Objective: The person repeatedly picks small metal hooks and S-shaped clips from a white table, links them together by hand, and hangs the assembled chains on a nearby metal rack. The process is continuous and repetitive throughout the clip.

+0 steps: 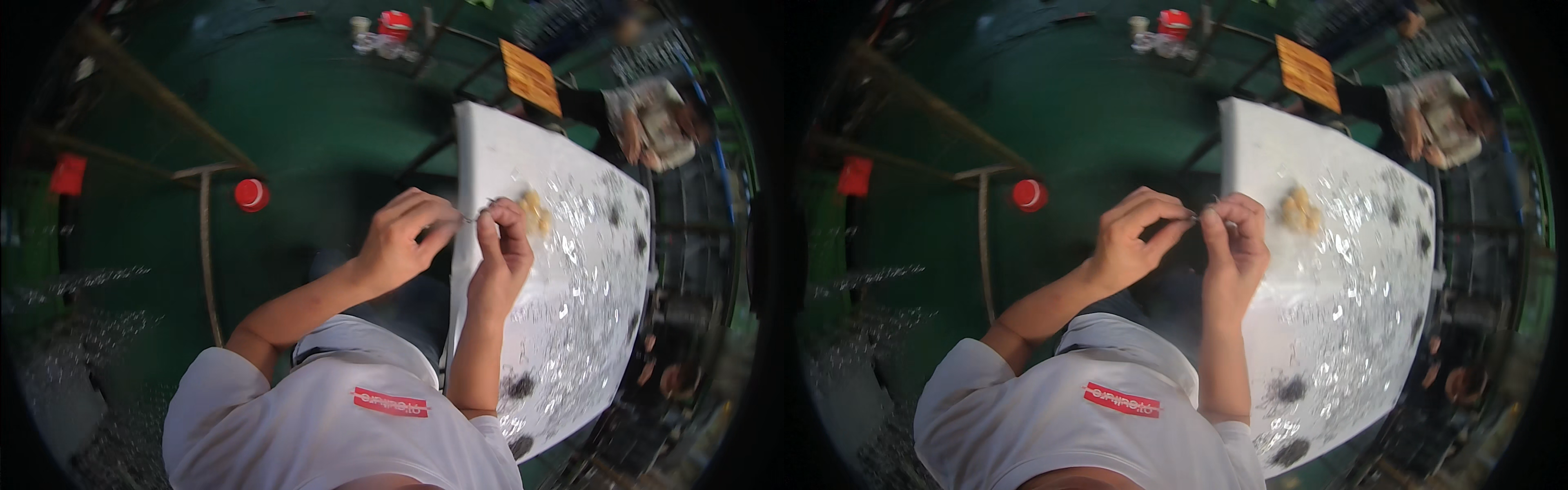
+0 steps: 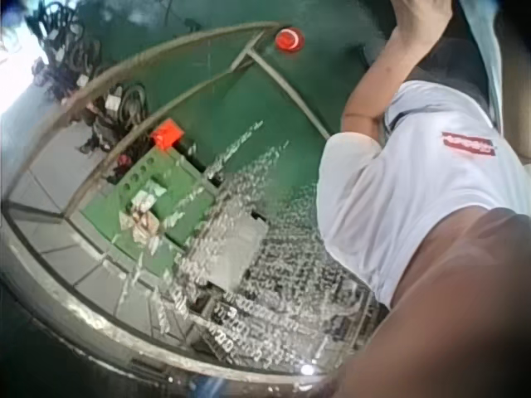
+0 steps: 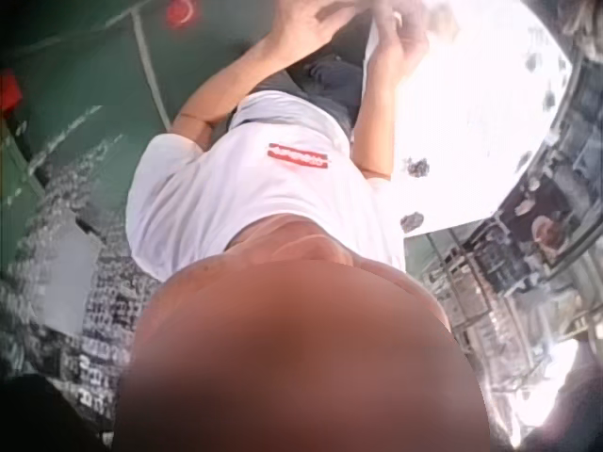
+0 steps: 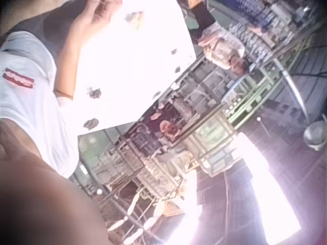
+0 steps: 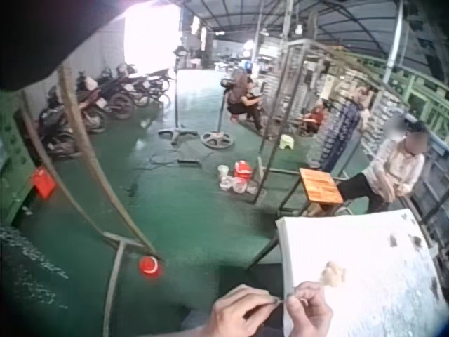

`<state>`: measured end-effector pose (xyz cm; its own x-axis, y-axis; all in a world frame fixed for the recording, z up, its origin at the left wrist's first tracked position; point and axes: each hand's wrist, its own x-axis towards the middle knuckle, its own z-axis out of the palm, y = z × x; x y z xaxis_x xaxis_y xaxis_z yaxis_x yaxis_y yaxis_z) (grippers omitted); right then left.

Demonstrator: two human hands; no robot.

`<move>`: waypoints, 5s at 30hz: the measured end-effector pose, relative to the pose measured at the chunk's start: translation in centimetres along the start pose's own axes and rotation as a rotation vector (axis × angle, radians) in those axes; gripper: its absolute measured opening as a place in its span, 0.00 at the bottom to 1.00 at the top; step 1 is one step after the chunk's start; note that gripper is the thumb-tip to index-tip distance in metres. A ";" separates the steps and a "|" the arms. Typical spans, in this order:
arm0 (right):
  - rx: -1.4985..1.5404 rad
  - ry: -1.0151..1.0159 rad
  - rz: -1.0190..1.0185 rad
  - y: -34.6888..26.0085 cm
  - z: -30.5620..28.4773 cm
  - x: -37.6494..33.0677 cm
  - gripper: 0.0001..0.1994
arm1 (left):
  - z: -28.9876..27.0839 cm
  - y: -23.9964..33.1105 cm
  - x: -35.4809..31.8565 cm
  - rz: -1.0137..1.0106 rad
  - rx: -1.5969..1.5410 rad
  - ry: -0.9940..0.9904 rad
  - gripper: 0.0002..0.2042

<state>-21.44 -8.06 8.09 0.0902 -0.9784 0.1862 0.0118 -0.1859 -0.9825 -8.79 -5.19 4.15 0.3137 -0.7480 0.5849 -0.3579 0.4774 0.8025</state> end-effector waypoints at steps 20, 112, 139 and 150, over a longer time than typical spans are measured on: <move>0.409 -0.838 0.042 -10.2 25.9 4.3 0.05 | -21.2 0.8 -7.1 -0.539 0.299 0.327 0.05; 0.094 -1.805 -0.400 18.0 77.2 -18.1 0.13 | 2.3 -21.7 -32.6 -1.884 0.340 1.952 0.14; 0.346 -1.560 -0.364 10.7 60.8 -8.3 0.06 | -10.6 -11.2 -34.0 -1.716 0.389 1.513 0.12; 0.148 -1.022 -0.197 1.5 35.6 1.7 0.05 | -22.7 -10.1 -31.7 -1.361 0.496 0.421 0.12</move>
<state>14.15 -6.74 6.73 0.8701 -0.3770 0.3175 0.2329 -0.2531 -0.9390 4.87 24.15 -19.81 0.8325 -0.2543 -0.4923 0.1804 -0.7157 0.6747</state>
